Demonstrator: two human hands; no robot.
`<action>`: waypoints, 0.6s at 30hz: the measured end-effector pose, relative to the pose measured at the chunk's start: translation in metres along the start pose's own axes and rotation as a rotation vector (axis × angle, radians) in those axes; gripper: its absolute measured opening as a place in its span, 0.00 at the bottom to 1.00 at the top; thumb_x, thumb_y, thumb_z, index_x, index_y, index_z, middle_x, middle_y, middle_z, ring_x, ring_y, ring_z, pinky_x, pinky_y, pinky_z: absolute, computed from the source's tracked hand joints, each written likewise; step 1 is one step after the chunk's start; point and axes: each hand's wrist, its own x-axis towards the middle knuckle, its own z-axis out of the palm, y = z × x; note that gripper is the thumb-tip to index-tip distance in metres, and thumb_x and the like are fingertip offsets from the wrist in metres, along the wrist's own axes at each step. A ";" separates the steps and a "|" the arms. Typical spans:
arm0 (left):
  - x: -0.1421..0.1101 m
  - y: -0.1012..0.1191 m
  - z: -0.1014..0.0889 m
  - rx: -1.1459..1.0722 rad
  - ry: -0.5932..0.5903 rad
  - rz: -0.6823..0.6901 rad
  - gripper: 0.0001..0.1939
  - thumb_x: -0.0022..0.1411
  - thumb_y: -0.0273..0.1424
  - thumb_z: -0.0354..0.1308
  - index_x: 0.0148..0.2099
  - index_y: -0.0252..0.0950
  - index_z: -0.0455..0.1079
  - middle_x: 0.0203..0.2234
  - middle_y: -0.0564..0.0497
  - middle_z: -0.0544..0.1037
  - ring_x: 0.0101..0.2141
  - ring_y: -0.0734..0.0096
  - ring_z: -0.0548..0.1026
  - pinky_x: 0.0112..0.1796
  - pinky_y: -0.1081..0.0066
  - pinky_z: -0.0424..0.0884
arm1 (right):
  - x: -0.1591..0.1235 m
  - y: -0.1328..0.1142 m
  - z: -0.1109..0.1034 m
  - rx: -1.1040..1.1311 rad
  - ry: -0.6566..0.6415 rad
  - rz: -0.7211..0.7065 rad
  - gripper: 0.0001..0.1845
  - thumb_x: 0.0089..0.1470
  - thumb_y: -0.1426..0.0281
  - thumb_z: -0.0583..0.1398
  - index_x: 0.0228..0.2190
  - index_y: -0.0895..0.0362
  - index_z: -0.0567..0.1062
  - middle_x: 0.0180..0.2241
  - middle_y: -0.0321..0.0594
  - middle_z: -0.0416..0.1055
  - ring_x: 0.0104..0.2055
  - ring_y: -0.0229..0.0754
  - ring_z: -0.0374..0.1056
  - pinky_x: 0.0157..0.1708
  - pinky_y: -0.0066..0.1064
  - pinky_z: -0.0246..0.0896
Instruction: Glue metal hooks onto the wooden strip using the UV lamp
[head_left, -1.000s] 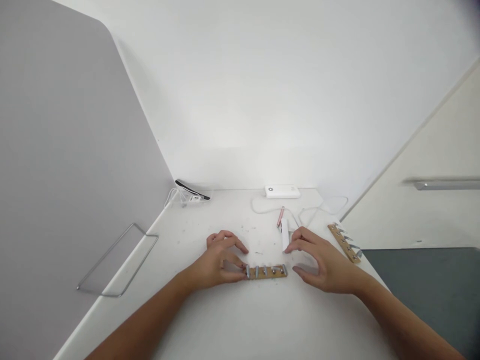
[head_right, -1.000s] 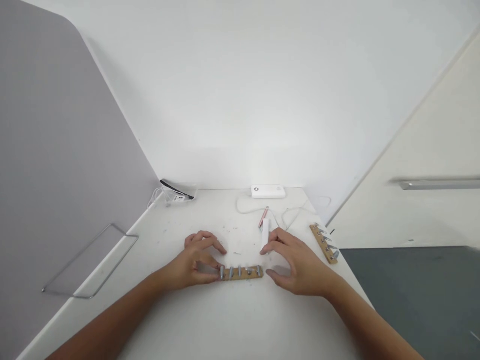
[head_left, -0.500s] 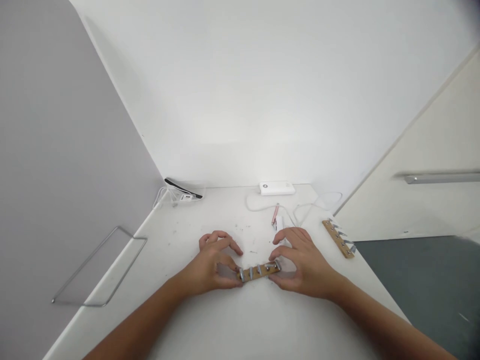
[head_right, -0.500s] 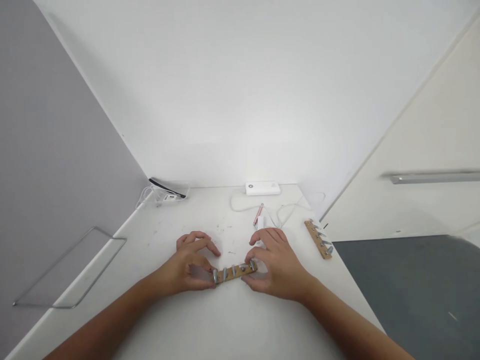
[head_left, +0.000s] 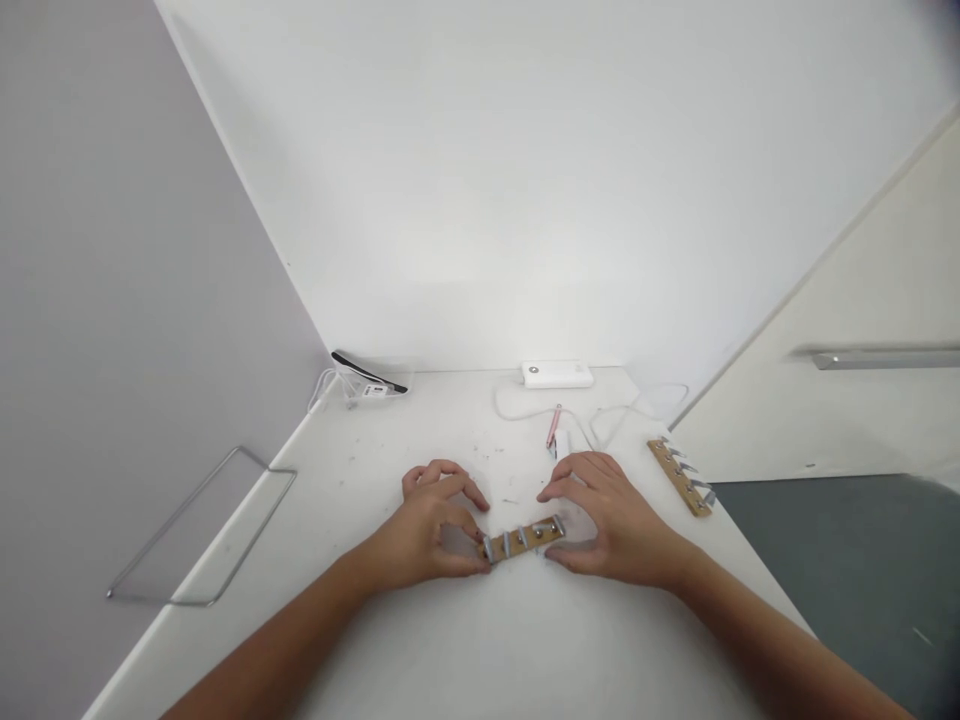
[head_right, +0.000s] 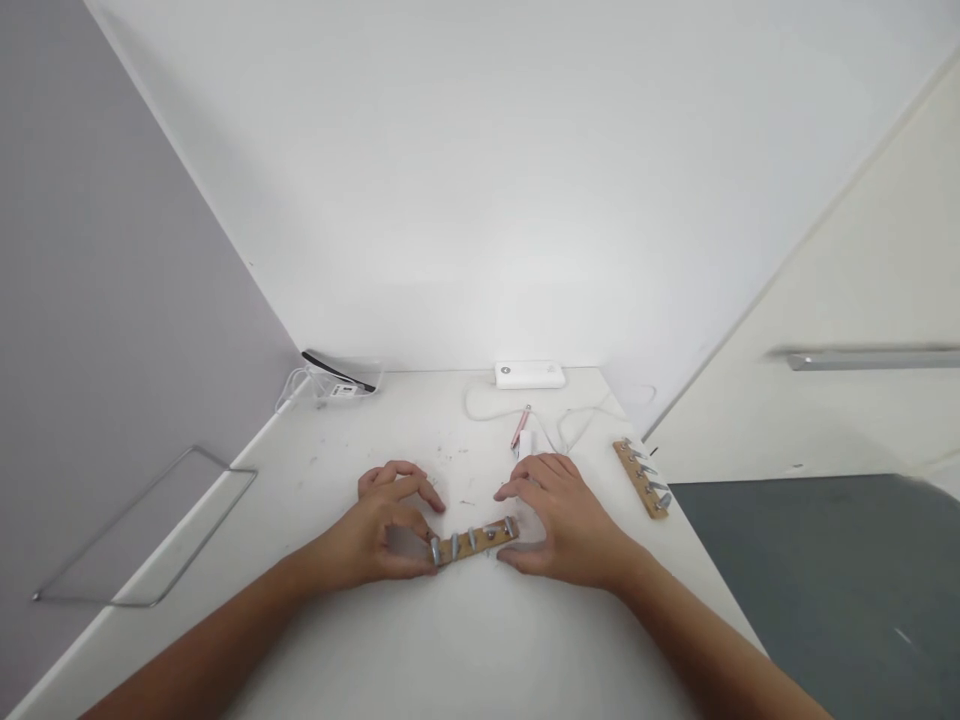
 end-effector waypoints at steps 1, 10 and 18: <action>0.000 0.001 0.000 -0.004 0.001 -0.012 0.10 0.51 0.44 0.76 0.34 0.49 0.83 0.50 0.52 0.79 0.60 0.50 0.61 0.62 0.50 0.47 | -0.001 0.002 -0.001 0.004 -0.010 0.006 0.26 0.47 0.63 0.72 0.48 0.49 0.75 0.48 0.43 0.71 0.52 0.53 0.67 0.55 0.49 0.59; 0.001 0.004 0.002 -0.011 0.034 -0.043 0.08 0.53 0.41 0.76 0.36 0.50 0.83 0.48 0.53 0.80 0.58 0.50 0.65 0.59 0.52 0.49 | -0.001 0.006 0.002 -0.061 0.014 0.021 0.21 0.47 0.57 0.74 0.42 0.48 0.79 0.49 0.42 0.72 0.56 0.57 0.63 0.59 0.54 0.52; 0.003 0.001 0.003 -0.028 0.043 -0.042 0.09 0.53 0.40 0.76 0.38 0.50 0.83 0.45 0.52 0.81 0.56 0.51 0.67 0.58 0.50 0.50 | -0.003 0.017 0.010 -0.009 -0.037 0.075 0.13 0.50 0.54 0.73 0.36 0.44 0.82 0.50 0.38 0.73 0.64 0.59 0.55 0.64 0.56 0.47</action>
